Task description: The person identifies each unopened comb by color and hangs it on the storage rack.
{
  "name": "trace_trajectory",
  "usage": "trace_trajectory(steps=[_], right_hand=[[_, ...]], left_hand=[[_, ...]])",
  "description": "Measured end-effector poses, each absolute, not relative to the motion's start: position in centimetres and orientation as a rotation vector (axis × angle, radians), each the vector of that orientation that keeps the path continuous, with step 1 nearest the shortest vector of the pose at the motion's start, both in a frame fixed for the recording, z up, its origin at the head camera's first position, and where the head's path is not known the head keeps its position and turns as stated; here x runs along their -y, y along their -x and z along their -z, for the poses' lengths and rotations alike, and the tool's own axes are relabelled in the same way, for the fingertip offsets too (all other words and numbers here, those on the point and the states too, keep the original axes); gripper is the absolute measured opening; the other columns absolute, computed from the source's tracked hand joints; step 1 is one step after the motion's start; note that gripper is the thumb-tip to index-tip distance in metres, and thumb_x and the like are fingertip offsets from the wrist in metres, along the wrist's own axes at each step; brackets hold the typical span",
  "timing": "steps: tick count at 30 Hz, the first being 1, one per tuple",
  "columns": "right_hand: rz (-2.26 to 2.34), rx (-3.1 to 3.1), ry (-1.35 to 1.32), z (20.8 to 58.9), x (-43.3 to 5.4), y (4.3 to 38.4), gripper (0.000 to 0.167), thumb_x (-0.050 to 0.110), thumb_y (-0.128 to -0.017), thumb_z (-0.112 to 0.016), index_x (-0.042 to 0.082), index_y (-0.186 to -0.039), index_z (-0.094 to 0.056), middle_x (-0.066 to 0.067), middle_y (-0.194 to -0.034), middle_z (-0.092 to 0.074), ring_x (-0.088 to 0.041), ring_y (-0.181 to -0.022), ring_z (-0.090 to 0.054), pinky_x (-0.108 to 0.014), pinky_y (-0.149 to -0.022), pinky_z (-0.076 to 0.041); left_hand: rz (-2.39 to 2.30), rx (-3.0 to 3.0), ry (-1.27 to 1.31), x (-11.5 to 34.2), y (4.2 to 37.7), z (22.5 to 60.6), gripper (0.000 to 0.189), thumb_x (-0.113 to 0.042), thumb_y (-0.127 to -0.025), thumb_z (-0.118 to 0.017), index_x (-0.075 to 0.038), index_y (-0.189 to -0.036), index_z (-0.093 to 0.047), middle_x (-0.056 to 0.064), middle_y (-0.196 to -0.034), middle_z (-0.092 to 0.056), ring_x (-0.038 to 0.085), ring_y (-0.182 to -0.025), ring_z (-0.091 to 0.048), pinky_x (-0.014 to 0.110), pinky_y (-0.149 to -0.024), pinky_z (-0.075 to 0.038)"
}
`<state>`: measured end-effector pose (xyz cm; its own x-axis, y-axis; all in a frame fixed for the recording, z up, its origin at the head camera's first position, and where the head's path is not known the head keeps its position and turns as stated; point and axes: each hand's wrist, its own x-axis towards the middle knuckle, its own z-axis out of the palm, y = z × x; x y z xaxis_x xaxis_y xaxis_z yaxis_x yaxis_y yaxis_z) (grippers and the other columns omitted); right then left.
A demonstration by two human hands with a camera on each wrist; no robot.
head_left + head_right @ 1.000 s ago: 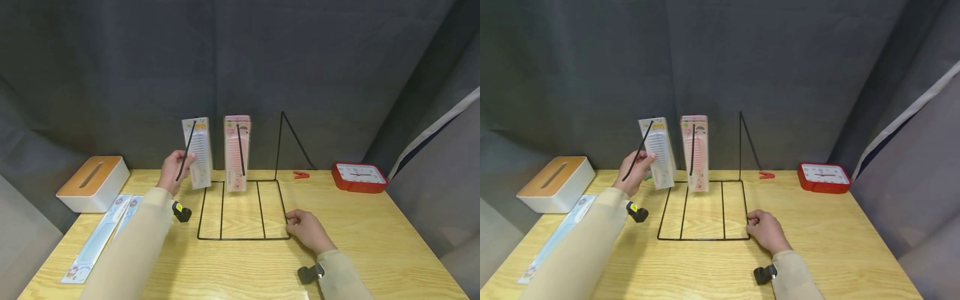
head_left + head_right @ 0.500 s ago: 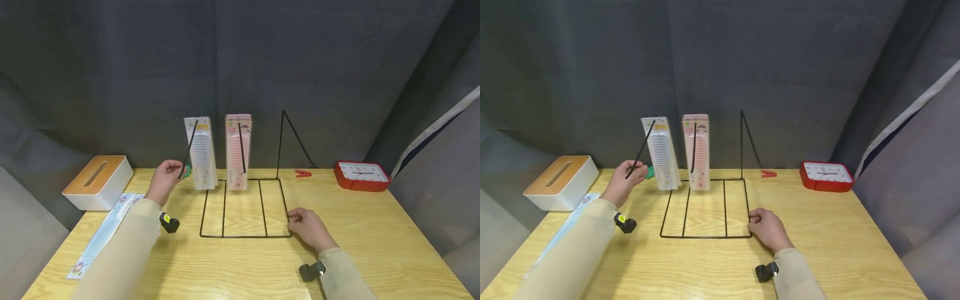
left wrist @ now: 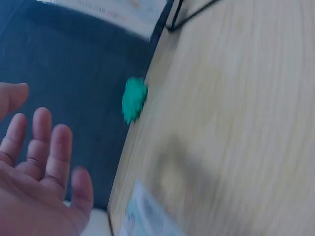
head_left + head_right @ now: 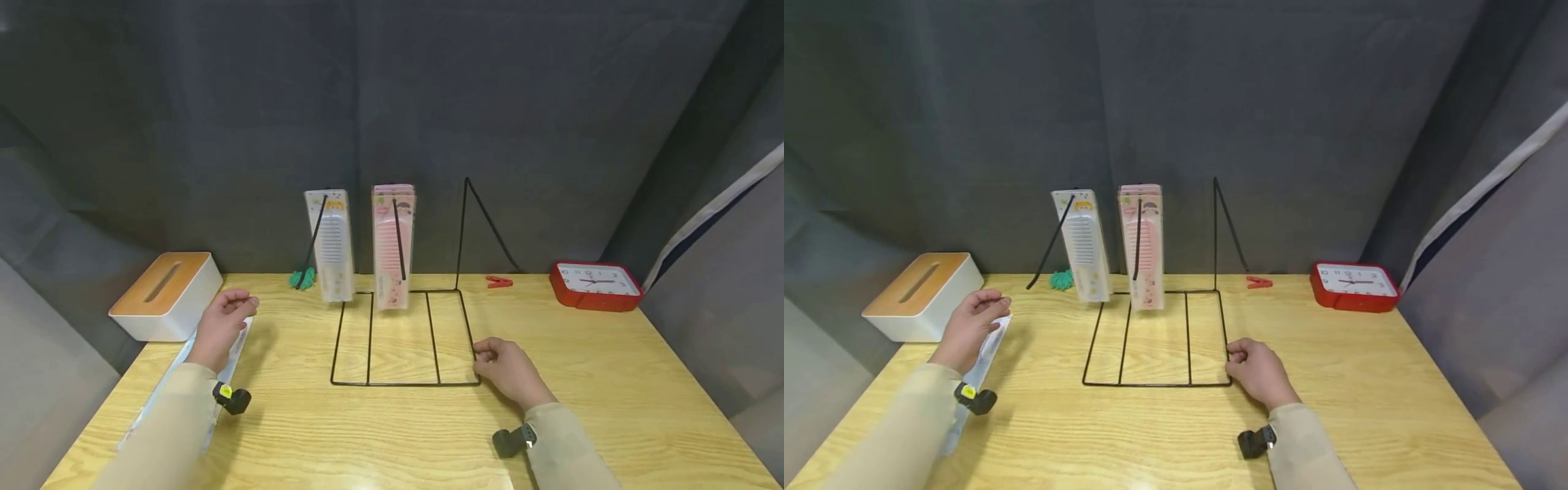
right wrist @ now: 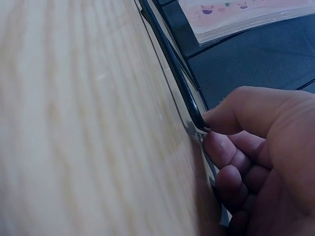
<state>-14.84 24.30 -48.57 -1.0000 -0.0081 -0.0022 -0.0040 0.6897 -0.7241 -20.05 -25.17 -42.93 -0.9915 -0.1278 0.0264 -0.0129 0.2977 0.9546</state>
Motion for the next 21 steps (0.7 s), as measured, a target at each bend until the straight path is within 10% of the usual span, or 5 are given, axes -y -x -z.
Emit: trace_trajectory(steps=[10,17,21], right_hand=[[1.206,-2.896,0.016,48.6,-24.3,14.7,0.032,0.010,-0.086,-0.070,-0.001,-0.115,-0.068,-0.002,-0.089,-0.065,-0.016,-0.079,-0.056,-0.034,-0.075,-0.046],[1.200,-2.901,0.033,48.5,-24.4,14.7,0.032,0.011,-0.087,-0.070,-0.001,-0.116,-0.068,-0.002,-0.090,-0.066,-0.016,-0.080,-0.056,-0.035,-0.076,-0.046],[1.194,-2.903,0.038,48.5,-24.3,14.7,0.031,0.011,-0.087,-0.070,-0.002,-0.116,-0.067,-0.002,-0.090,-0.066,-0.016,-0.080,-0.056,-0.035,-0.076,-0.046]], left_hand=[[1.546,2.557,-0.253,30.3,18.1,44.9,0.055,-0.034,-0.102,-0.059,0.004,-0.137,-0.040,0.011,-0.125,-0.054,0.005,-0.100,-0.054,0.016,-0.081,-0.045],[1.378,2.737,-0.468,33.4,17.3,46.4,0.064,-0.039,-0.101,-0.057,0.005,-0.143,-0.036,0.028,-0.144,-0.041,0.041,-0.126,-0.044,0.053,-0.100,-0.037],[1.115,2.900,-0.565,35.1,16.8,47.0,0.074,-0.042,-0.094,-0.063,0.003,-0.146,-0.035,0.036,-0.144,-0.038,0.053,-0.123,-0.043,0.069,-0.091,-0.033]])
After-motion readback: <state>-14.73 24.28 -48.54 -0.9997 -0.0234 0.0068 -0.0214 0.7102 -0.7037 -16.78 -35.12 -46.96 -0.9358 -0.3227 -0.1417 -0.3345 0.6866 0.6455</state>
